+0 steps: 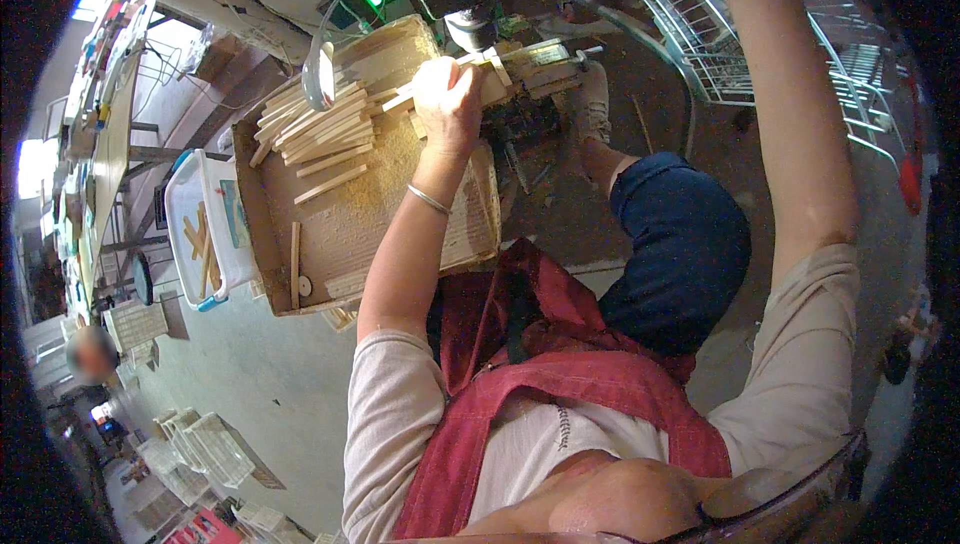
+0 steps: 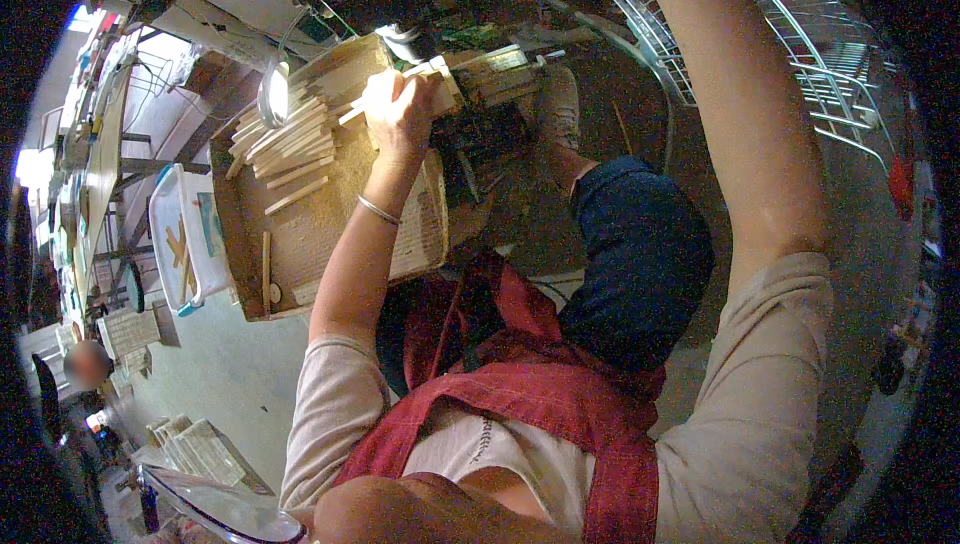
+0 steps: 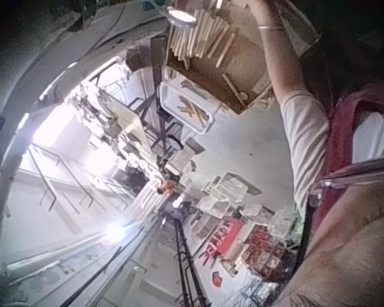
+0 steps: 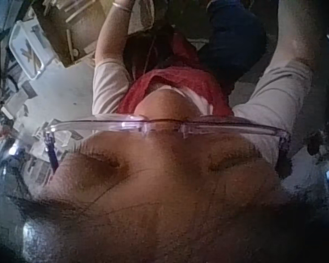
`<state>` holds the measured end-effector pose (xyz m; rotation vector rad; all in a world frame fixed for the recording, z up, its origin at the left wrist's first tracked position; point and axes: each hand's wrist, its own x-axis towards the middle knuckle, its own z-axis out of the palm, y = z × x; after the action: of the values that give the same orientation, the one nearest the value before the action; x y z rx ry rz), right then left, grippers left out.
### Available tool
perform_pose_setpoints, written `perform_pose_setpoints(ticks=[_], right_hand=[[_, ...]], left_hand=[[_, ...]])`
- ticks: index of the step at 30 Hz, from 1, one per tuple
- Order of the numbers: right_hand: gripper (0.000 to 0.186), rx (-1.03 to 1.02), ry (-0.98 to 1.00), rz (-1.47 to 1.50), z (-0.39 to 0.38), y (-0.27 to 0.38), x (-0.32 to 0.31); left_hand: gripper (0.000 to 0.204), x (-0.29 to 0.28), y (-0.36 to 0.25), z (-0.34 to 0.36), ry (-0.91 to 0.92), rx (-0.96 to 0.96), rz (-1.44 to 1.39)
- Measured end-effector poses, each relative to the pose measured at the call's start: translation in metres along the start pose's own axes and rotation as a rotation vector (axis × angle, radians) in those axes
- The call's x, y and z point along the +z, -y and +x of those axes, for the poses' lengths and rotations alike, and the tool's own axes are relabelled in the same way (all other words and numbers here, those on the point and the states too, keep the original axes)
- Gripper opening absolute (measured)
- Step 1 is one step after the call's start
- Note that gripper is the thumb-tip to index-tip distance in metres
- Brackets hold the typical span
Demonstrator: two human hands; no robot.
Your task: The person sits on the floor and uses a grinding machine to shape small wooden sticks. They repeatedly pick up sticks, press them against the spinning wheel, and place the finished pieces into a nearby container.
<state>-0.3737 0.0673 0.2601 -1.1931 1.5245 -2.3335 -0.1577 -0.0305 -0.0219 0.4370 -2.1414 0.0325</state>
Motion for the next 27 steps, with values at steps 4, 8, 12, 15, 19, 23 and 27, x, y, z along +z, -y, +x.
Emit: perform_pose_setpoints(ticks=[4, 8, 12, 15, 19, 23, 27], right_hand=[[0.03, 0.077, -0.017, 0.023, 0.002, 0.001, -0.003], [0.033, 0.0, 0.03, -0.005, -0.007, 0.0, -0.009], [0.035, -0.005, -0.024, -0.058, -0.007, -0.002, -0.013], [0.035, -0.007, -0.045, -0.097, -0.016, 0.003, -0.017], [0.035, -0.045, 0.035, -0.079, -0.028, -0.011, -0.024], [0.035, -0.045, 0.01, -0.044, -0.039, -0.006, -0.032], [0.032, 0.038, -0.05, -0.133, -0.058, 0.006, -0.03]], left_hand=[[0.016, 0.0, 0.0, 0.0, -0.003, -0.008, -0.001], [0.016, -0.003, -0.001, 0.001, -0.008, -0.011, 0.003], [0.014, 0.002, 0.002, -0.002, -0.003, -0.006, 0.006], [0.014, 0.005, 0.0, 0.0, -0.007, -0.002, 0.001], [0.013, -0.003, 0.003, -0.006, -0.023, -0.012, 0.015], [0.013, 0.005, 0.003, -0.005, -0.03, -0.01, -0.017], [0.013, 0.005, 0.002, -0.005, -0.02, -0.018, -0.013]])
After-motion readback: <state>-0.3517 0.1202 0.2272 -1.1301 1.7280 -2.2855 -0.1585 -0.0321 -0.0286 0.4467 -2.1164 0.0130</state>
